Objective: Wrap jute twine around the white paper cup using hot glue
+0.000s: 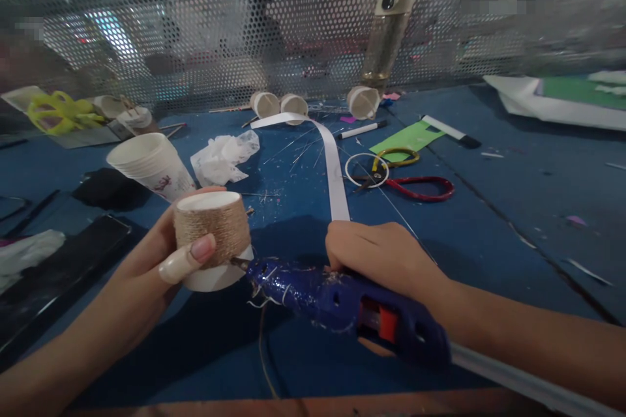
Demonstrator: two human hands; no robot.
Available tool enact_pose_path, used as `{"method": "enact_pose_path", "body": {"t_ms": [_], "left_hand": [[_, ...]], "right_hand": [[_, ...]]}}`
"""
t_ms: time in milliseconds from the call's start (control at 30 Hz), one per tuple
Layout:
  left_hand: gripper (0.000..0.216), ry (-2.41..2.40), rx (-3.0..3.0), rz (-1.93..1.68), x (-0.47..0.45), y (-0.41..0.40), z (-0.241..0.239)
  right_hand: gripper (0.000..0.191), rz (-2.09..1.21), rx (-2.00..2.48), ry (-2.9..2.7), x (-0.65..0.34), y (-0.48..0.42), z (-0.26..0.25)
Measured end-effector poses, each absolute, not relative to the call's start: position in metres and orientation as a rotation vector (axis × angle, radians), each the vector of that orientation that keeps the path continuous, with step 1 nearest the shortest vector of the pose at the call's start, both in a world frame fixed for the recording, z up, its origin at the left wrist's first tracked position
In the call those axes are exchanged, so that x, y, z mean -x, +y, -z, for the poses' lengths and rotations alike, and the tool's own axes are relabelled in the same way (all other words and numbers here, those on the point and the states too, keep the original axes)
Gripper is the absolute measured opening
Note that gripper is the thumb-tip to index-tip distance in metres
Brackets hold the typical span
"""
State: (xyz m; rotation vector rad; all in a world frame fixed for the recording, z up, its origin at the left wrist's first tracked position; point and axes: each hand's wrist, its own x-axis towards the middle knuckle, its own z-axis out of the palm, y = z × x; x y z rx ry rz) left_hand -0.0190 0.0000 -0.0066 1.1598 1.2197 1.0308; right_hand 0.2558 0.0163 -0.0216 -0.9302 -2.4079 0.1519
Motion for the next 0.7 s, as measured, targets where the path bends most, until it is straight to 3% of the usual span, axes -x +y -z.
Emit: {"method": "enact_pose_path", "body": {"t_ms": [700], "left_hand": [[0.064, 1.17, -1.069, -1.123, 0.015, -0.002, 0.0]], "right_hand": [[0.022, -0.245, 0.847, -2.42, -0.262, 0.023, 0.022]]}}
